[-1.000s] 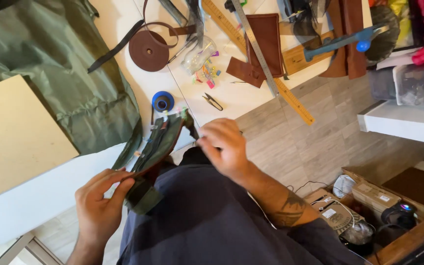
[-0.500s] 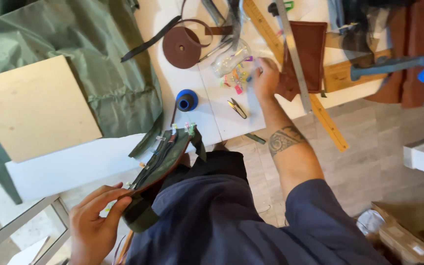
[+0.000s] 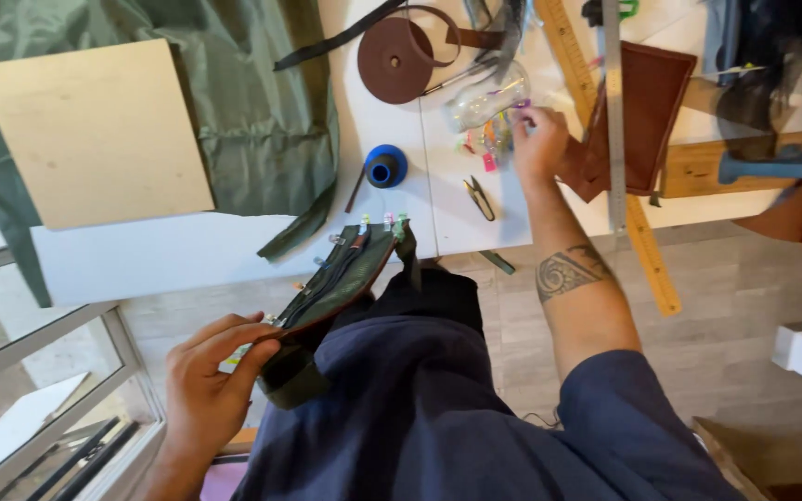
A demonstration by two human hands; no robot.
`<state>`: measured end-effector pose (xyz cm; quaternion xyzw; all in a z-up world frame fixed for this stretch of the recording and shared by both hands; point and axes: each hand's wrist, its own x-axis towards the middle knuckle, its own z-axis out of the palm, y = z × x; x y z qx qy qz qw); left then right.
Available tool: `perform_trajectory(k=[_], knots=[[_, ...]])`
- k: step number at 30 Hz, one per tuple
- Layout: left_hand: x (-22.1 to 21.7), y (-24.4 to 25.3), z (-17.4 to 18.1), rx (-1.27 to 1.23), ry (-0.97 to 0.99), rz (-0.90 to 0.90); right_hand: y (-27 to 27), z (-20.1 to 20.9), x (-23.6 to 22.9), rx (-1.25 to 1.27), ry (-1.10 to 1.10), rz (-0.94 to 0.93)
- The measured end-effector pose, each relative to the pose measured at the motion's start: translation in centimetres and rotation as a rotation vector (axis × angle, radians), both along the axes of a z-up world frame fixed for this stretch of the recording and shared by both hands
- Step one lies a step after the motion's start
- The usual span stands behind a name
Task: Assembling a leather bag by aligning internal components and securing them with clips
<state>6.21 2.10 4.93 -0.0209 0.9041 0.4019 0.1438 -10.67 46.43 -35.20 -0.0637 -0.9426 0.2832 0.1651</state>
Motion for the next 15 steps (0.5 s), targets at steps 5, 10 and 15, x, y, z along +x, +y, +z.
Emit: perform_trajectory(k=[5, 10, 15], knots=[[-1.0, 0.6, -1.9, 0.065, 0.063, 0.014, 0.5, -2.4, -0.5, 0.157, -0.071, -0.051], [-1.5, 1.5, -2.0, 0.182, 0.164, 0.047, -0.9, -4.9, -1.3, 0.235, -0.019, -0.100], [-1.9, 1.5, -1.7, 0.247, 0.159, 0.049, -1.7, -4.4, -1.7, 0.119, 0.026, -0.106]])
